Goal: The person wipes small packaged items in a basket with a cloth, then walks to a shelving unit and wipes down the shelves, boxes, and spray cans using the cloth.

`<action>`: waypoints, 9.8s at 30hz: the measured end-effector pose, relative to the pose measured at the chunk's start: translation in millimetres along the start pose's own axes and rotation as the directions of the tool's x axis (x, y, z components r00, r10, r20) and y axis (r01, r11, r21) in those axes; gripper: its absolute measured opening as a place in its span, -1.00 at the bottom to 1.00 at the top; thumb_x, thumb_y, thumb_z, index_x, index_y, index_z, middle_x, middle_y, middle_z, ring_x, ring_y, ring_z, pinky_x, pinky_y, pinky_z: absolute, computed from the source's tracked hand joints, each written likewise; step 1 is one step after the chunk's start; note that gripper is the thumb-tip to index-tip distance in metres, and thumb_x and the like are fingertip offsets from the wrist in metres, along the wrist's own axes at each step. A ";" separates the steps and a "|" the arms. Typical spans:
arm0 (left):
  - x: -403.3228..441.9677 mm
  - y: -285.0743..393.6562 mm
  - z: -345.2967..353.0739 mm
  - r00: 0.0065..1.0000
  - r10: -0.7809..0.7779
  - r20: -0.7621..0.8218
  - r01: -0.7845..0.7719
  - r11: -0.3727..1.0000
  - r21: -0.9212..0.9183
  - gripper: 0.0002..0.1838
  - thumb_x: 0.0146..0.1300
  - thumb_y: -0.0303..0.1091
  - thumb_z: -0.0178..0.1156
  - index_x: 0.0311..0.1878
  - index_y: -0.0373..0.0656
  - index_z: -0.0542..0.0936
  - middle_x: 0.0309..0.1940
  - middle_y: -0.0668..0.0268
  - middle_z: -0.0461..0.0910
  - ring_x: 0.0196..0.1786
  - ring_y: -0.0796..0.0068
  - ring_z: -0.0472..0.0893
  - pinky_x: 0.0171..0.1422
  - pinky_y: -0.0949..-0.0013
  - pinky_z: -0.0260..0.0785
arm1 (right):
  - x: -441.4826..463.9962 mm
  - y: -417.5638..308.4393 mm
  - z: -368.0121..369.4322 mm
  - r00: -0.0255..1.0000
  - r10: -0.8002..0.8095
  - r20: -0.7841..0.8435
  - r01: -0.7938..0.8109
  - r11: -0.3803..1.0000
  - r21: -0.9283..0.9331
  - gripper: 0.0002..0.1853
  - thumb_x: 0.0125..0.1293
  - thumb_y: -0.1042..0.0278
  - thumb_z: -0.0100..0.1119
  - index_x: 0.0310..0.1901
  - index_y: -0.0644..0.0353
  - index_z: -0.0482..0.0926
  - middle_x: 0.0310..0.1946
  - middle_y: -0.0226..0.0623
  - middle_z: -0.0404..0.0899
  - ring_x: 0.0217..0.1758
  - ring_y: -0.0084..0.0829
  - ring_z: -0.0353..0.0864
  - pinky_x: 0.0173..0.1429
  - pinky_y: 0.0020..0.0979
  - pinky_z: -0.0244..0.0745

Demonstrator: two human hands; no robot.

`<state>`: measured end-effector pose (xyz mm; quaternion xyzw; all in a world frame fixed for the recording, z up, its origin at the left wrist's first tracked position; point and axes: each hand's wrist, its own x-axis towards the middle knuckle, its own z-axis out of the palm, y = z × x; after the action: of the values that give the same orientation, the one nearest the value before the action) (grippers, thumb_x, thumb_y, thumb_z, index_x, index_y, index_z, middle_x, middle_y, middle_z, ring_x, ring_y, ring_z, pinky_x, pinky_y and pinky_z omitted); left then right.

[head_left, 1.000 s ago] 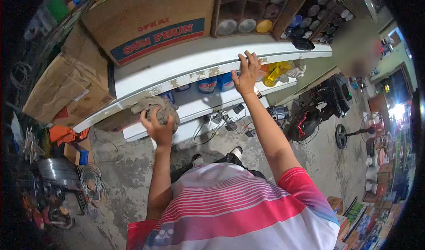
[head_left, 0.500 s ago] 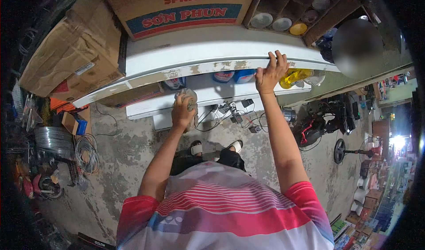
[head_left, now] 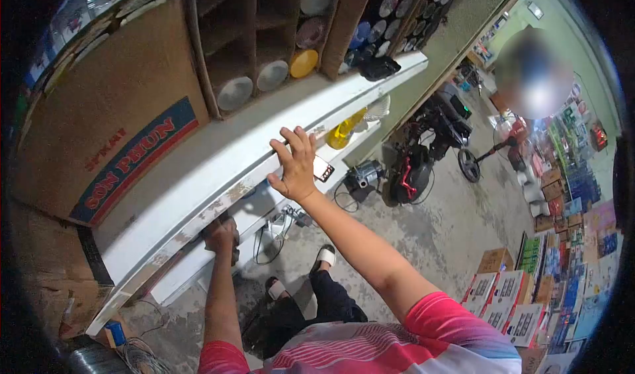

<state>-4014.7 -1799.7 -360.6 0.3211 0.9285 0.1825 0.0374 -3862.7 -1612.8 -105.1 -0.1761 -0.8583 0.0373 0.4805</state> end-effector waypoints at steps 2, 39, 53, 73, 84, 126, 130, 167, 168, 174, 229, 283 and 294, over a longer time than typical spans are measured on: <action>-19.6 50.4 -66.6 0.969 -0.094 0.228 0.097 0.995 -0.001 -0.47 -0.21 -0.17 0.30 -0.13 -0.16 0.41 -0.09 0.07 0.40 -0.09 0.06 0.43 -0.04 0.13 0.28 | -1.4 0.1 1.2 1.000 0.013 -0.010 -0.013 1.000 0.002 -0.37 0.08 -0.31 -0.24 0.06 -0.03 0.31 0.14 -0.21 0.18 0.27 -0.07 -0.01 0.27 0.04 -0.24; -58.2 30.0 -11.1 0.989 -0.065 -0.136 0.055 0.996 -0.073 -0.20 -0.28 -0.33 0.31 0.15 -0.01 0.21 0.09 0.10 0.23 0.08 0.03 0.27 0.13 0.15 0.20 | -186.7 61.1 -83.7 0.659 0.361 0.659 -0.663 0.692 0.284 -0.54 -0.05 0.45 0.13 -0.03 0.23 0.34 -0.09 -0.08 0.33 -0.03 -0.16 0.37 0.02 -0.33 0.28; -141.0 168.0 22.6 0.916 -0.290 0.277 0.375 0.374 -0.848 -0.16 -0.20 -0.23 0.29 0.22 -0.09 0.14 0.08 0.19 0.31 0.13 0.22 0.31 0.18 0.28 0.12 | -261.4 59.3 7.5 -0.115 0.130 0.985 -0.893 -0.448 -0.045 -0.18 -0.01 0.22 0.24 0.26 0.11 0.01 0.13 -0.15 0.22 0.13 -0.24 0.27 0.11 -0.34 0.23; -87.4 118.8 -274.1 0.728 0.204 -0.655 -0.294 0.955 -0.030 -0.70 0.12 -0.41 0.00 -0.04 -0.15 0.42 0.02 0.19 0.42 0.20 0.13 0.27 0.32 -0.09 -0.21 | -214.0 8.2 55.2 0.256 0.145 0.956 -0.564 0.825 0.025 -0.26 -0.17 -0.04 0.22 0.09 0.08 0.28 -0.12 -0.03 0.42 -0.10 -0.05 0.45 -0.01 -0.16 0.36; -49.5 93.5 -246.5 0.547 0.336 -0.767 -0.260 0.939 0.226 -0.54 0.05 -0.09 0.05 0.06 0.06 0.42 0.05 0.29 0.29 0.15 0.24 0.22 0.22 0.01 -0.16 | 7.8 48.7 -161.6 0.887 0.054 0.459 -0.236 0.907 0.348 -0.32 -0.32 0.18 0.34 0.00 0.04 0.39 -0.05 -0.12 0.37 0.02 -0.10 0.37 0.13 -0.24 0.24; -91.1 112.3 -297.3 0.805 0.292 -0.517 -0.284 0.954 0.097 -0.34 -0.17 -0.47 0.11 0.14 -0.05 0.28 0.15 0.21 0.19 0.26 0.23 0.12 0.32 0.03 -0.14 | 168.2 -63.7 -67.5 0.444 -0.130 0.887 0.238 0.971 0.023 -0.46 -0.20 0.05 0.15 -0.15 0.20 0.49 -0.27 0.04 0.51 -0.17 -0.08 0.50 -0.06 -0.22 0.38; -90.1 109.5 -294.6 0.796 0.312 -0.519 -0.293 0.948 0.121 -0.37 -0.17 -0.46 0.11 0.12 -0.08 0.30 0.11 0.17 0.21 0.26 0.21 0.12 0.33 0.04 -0.16 | 168.0 -129.4 -15.3 0.352 -0.300 0.887 0.263 0.941 0.214 -0.46 -0.19 0.06 0.12 -0.16 0.26 0.47 -0.27 0.06 0.50 -0.20 -0.10 0.51 -0.11 -0.22 0.38; -78.6 99.1 -282.2 0.812 0.355 -0.464 -0.275 0.933 0.234 -0.28 -0.14 -0.38 0.15 0.21 0.06 0.20 0.20 0.22 0.13 0.26 0.25 0.13 0.26 -0.03 -0.04 | 207.3 -78.8 -25.9 0.813 -0.575 0.093 0.582 0.806 -0.109 -0.36 -0.28 0.22 0.32 0.00 -0.12 0.44 -0.07 -0.06 0.38 0.00 -0.10 0.36 -0.10 -0.16 0.41; -77.2 98.0 -283.0 0.857 0.324 -0.400 -0.282 0.946 0.161 -0.29 -0.08 -0.32 0.20 0.22 0.07 0.19 0.20 0.17 0.11 0.28 0.12 0.07 0.28 -0.11 -0.13 | 201.0 -81.6 -28.4 0.776 -0.263 0.573 0.254 0.962 0.098 -0.40 -0.25 0.20 0.31 -0.01 -0.11 0.45 -0.06 -0.06 0.37 -0.02 -0.07 0.38 -0.10 -0.16 0.41; -83.7 108.5 -291.2 0.847 0.309 -0.434 -0.295 0.950 0.102 -0.30 -0.12 -0.37 0.16 0.21 0.03 0.23 0.23 0.15 0.10 0.30 0.13 0.05 0.31 -0.08 -0.20 | 142.6 -54.1 -93.6 0.862 -0.153 0.484 0.059 0.977 0.205 -0.40 -0.26 0.18 0.19 -0.02 0.04 0.44 -0.26 -0.01 0.45 -0.14 -0.07 0.44 -0.07 -0.21 0.35; -74.9 643.6 -85.9 0.812 0.546 -0.207 -0.207 -0.063 -0.976 0.13 -0.29 -0.24 0.40 0.25 -0.30 -0.20 0.15 -0.05 0.04 0.25 0.04 0.05 0.31 0.08 -0.11 | -70.0 363.9 -303.6 0.298 0.632 0.715 -0.506 -0.530 0.680 -0.47 0.05 0.37 0.00 0.12 0.27 0.22 0.00 -0.20 0.37 0.05 -0.23 0.38 0.12 -0.23 0.29; 106.8 773.5 -248.3 0.313 0.559 -0.768 -0.506 0.783 0.363 -0.36 -0.35 -0.50 0.23 -0.03 0.14 0.39 0.02 0.29 0.25 -0.02 0.01 0.29 -0.17 0.14 0.34 | 397.5 535.4 -251.0 0.943 -0.192 0.272 -0.105 0.603 0.791 -0.48 0.25 -0.10 -0.24 0.04 0.13 0.41 -0.02 -0.27 0.45 0.05 -0.44 0.38 0.19 -0.45 0.15; 146.6 776.7 -192.5 0.492 0.737 -0.463 -0.476 0.673 0.565 -0.62 -0.18 -0.37 0.15 -0.18 0.08 0.45 0.01 0.34 0.32 0.01 0.07 0.36 -0.39 0.32 0.43 | 397.5 531.5 -246.2 0.930 -0.044 0.365 -0.342 0.255 0.904 -0.21 0.18 -0.36 -0.40 0.09 0.27 0.33 0.03 -0.22 0.39 0.09 -0.36 0.31 0.22 -0.40 0.08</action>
<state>-3714.0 -1206.1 107.5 0.5472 0.7149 0.1095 -0.4213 -3704.1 -1007.3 225.3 0.0762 -0.7035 0.6206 0.3378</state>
